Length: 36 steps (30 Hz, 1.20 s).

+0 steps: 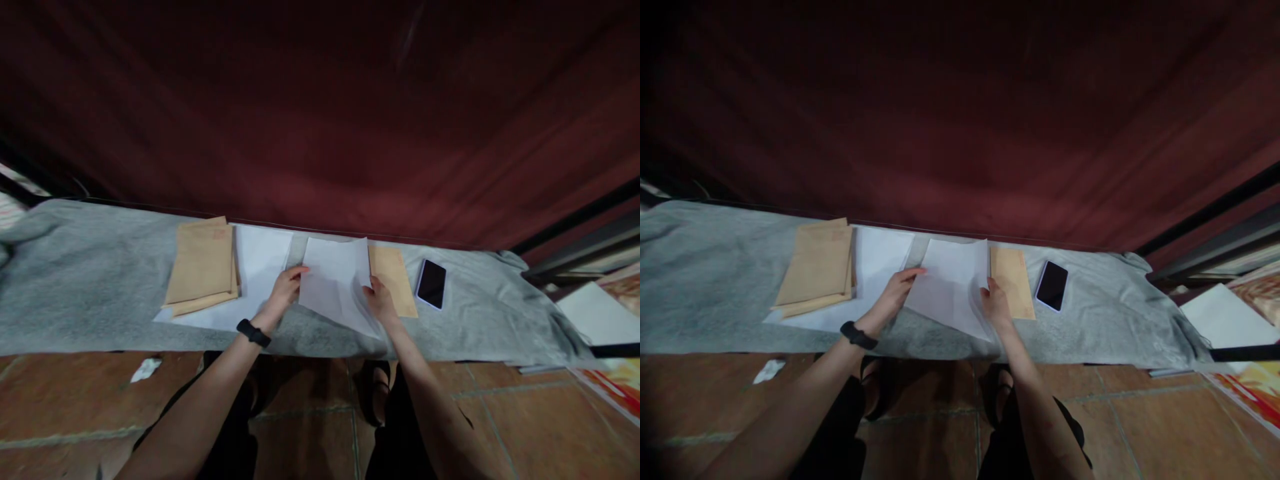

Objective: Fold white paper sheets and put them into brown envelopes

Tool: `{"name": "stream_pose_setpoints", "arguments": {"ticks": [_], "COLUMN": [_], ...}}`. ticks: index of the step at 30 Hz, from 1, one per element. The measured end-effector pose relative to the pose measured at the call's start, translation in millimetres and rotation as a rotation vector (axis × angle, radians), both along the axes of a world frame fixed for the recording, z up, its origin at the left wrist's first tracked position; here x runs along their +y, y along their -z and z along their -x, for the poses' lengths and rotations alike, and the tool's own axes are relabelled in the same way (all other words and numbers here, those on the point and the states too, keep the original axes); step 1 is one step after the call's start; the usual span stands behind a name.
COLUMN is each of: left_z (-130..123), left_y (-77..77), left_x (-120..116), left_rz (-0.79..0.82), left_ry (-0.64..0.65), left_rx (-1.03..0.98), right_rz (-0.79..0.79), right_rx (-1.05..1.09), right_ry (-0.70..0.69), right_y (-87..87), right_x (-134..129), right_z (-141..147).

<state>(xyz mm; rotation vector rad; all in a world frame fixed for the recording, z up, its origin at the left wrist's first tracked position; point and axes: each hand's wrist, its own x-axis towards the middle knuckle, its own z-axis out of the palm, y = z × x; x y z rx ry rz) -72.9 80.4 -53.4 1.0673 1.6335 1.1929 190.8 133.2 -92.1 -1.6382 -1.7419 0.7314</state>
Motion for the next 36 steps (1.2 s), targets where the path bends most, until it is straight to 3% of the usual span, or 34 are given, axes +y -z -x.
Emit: {"name": "stream_pose_setpoints", "arguments": {"ticks": [3, 6, 12, 16, 20, 24, 26, 30, 36], "left_z": [7, 10, -4, -16, -23, -33, -44, -69, -75], "left_y": [-2.7, -3.0, -6.9, -15.1, -18.8, -15.5, -8.6, 14.1, 36.4], "left_x": [-4, -7, -20, -31, -40, -43, -42, -36, -35], "left_rz": [0.106, 0.143, 0.205, 0.287, 0.286, 0.127, 0.050, -0.216, -0.248], "left_ry": [-0.030, 0.016, 0.158, 0.210, 0.228, 0.134, 0.146, 0.425, 0.401], "left_rx": [-0.186, -0.100, 0.802, 1.101, 1.157, 1.185, 1.176, 1.139, 1.147], "right_rz": [-0.027, -0.046, -0.169, -0.332, -0.330, -0.329, -0.329, -0.329, -0.339], "right_rx": [-0.078, -0.128, -0.320, -0.477, -0.501, -0.550, -0.576, -0.628, -0.621], "right_ry": [-0.033, -0.055, -0.043, -0.177, -0.359, -0.426, -0.426, -0.460, -0.464], "right_y": [-2.2, -2.9, -8.9, -10.6, -1.2, 7.1, 7.7, 7.4, 12.7], "right_x": [-1, -4, -22, -38, -53, -61, -62, -63, -63], "right_z": [3, 8, 18, 32, 48, 57, 58, 54, 46]}}
